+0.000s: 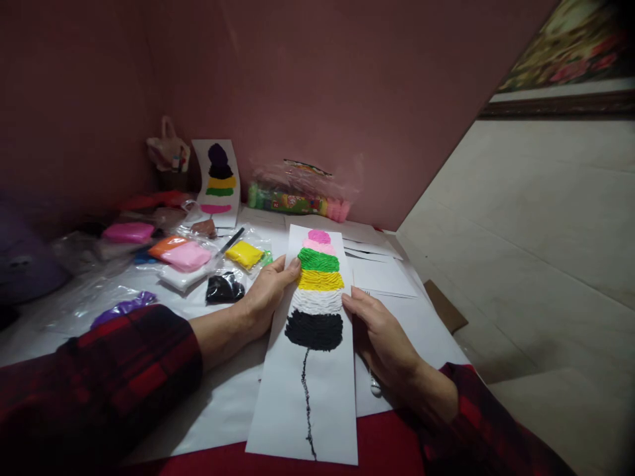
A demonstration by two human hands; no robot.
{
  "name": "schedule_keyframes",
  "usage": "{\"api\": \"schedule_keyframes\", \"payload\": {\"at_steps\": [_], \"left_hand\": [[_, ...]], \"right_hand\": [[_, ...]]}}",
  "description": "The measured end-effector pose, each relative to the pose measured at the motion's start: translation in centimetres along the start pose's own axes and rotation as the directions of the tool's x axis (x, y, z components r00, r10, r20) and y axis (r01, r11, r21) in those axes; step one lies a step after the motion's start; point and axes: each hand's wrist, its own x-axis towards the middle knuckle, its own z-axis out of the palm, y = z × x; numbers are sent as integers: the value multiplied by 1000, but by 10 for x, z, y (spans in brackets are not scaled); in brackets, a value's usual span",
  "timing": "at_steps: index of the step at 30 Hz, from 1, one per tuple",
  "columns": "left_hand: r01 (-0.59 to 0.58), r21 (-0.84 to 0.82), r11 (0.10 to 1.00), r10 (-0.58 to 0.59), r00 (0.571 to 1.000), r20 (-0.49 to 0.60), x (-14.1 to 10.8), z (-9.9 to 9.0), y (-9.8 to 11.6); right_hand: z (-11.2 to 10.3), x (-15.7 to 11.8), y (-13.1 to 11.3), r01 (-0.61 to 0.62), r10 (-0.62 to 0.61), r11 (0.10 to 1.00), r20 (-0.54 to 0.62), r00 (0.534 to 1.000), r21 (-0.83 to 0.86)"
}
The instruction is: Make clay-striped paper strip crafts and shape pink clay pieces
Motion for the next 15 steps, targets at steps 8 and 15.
{"api": "schedule_keyframes", "payload": {"at_steps": [8,15], "left_hand": [[7,-9,1000,-7,1000,5,1,0,0],[2,-18,1000,-1,1000,13,2,-2,-1]], "right_hand": [[2,-1,-2,-13,13,1000,-20,1000,-3],[4,-3,-3,-35,34,999,-56,998,-29]]}}
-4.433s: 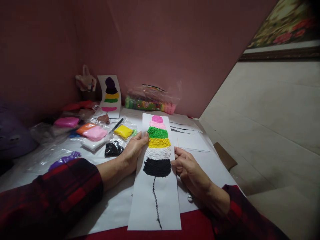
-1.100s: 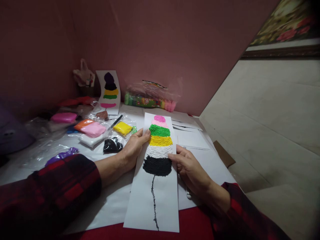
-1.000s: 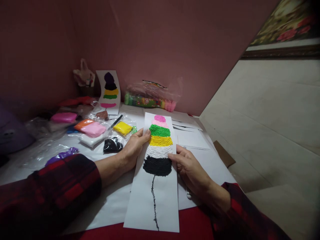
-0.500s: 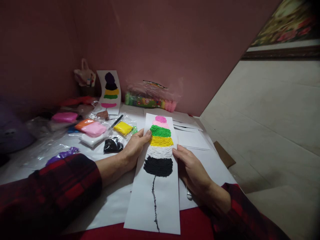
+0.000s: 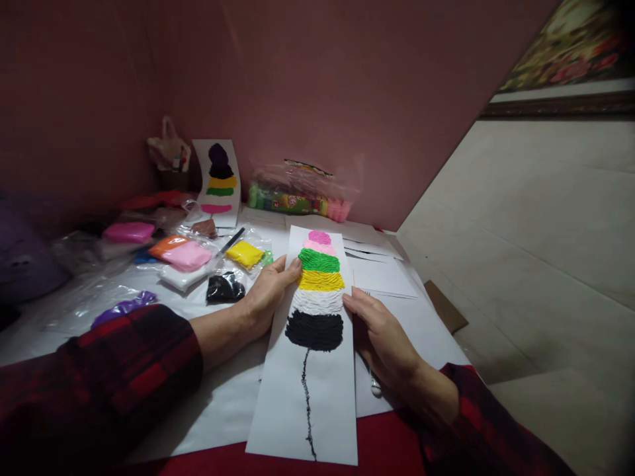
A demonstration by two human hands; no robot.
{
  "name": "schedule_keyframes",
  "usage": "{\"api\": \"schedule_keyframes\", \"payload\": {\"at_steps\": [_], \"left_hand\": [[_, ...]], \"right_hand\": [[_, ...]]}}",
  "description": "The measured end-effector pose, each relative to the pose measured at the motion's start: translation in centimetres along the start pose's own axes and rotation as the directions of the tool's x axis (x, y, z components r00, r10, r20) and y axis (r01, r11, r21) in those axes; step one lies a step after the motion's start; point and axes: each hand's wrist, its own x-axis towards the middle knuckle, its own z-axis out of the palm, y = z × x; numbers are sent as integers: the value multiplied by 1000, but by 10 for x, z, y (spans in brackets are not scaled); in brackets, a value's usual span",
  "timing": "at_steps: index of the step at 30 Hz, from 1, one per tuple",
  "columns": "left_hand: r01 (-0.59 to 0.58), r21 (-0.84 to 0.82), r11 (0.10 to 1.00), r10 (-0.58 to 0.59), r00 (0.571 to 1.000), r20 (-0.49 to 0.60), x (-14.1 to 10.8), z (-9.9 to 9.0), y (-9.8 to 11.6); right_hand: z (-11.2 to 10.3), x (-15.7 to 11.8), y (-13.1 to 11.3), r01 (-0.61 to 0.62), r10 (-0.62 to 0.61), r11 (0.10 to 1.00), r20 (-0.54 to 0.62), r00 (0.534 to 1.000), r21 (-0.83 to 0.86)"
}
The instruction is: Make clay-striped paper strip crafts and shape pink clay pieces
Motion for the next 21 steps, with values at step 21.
{"api": "schedule_keyframes", "payload": {"at_steps": [21], "left_hand": [[4,-11,1000,-4,1000,-3,0,1,-1]], "right_hand": [[-3,2,2,9,-9,1000,51,999,5]]}}
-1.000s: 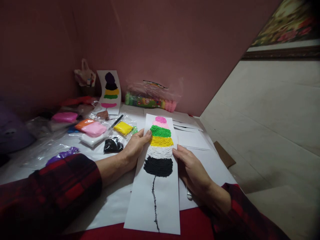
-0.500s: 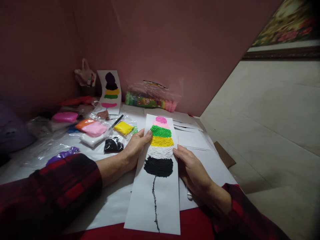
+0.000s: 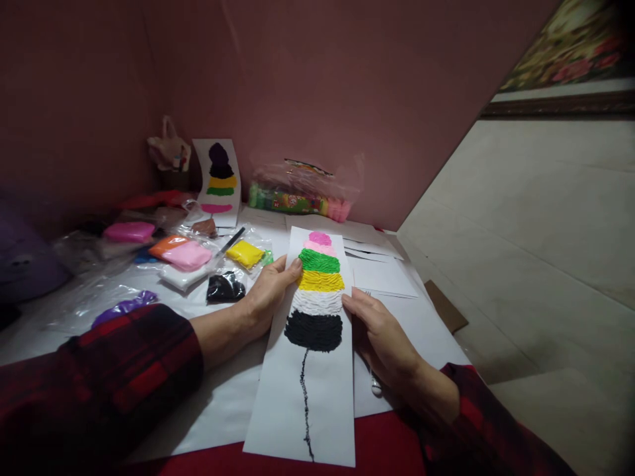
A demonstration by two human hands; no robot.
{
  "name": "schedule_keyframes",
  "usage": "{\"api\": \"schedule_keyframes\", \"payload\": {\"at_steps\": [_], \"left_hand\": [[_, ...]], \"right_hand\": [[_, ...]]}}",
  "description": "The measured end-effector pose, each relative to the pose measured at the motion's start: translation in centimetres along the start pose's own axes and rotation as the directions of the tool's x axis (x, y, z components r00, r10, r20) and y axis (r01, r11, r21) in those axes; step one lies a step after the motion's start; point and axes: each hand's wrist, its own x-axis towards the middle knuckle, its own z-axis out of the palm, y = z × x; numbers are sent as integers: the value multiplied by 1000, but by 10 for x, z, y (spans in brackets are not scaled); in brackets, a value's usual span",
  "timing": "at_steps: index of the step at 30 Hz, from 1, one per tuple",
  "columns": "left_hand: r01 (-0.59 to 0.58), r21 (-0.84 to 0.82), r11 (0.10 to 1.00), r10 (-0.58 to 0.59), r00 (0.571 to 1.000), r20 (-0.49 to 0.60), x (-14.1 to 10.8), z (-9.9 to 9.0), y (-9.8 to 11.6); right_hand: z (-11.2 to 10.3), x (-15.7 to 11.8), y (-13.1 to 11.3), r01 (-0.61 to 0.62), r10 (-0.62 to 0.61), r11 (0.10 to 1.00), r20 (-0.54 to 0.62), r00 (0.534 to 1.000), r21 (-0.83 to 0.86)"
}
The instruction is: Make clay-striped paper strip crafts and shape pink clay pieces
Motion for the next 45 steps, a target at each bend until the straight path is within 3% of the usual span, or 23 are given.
{"api": "schedule_keyframes", "payload": {"at_steps": [45], "left_hand": [[-2,19,1000,2,1000,-31,0,0,2]], "right_hand": [[1,-1,1,6,-8,995,-17,1000,-104]]}}
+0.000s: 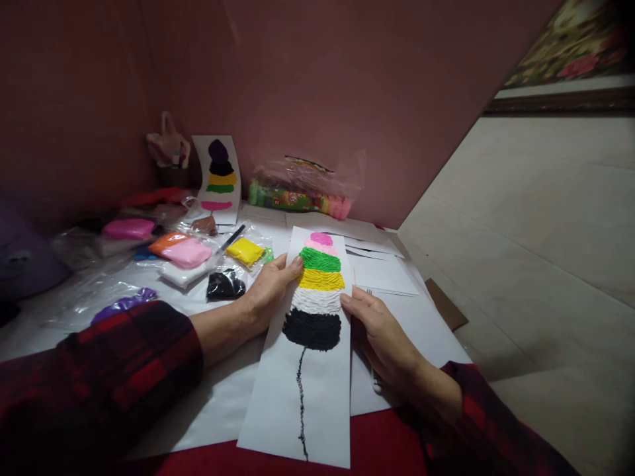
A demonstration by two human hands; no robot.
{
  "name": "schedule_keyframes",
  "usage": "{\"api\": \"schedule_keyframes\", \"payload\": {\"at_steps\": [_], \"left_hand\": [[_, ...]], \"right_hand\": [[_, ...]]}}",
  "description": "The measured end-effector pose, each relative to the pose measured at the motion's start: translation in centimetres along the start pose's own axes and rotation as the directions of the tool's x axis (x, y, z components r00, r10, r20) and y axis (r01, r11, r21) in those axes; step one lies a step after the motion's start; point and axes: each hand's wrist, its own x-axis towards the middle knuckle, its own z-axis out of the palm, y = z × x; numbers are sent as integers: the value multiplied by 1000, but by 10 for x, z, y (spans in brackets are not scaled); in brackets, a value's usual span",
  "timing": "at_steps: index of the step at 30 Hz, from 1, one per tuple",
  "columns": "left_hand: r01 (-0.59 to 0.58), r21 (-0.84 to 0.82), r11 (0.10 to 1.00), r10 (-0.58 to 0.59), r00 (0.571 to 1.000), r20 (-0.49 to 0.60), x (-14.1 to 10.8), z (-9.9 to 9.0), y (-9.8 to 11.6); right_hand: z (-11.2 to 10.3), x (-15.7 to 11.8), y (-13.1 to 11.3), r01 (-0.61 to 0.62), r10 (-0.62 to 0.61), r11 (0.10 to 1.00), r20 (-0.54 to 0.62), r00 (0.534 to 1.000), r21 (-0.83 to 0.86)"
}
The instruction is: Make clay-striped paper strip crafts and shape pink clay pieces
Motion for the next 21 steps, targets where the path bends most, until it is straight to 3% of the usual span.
{"api": "schedule_keyframes", "payload": {"at_steps": [21], "left_hand": [[10,29,1000,-10,1000,20,2,-2,-3]], "right_hand": [[0,-1,0,-23,23,1000,-23,999,5]]}}
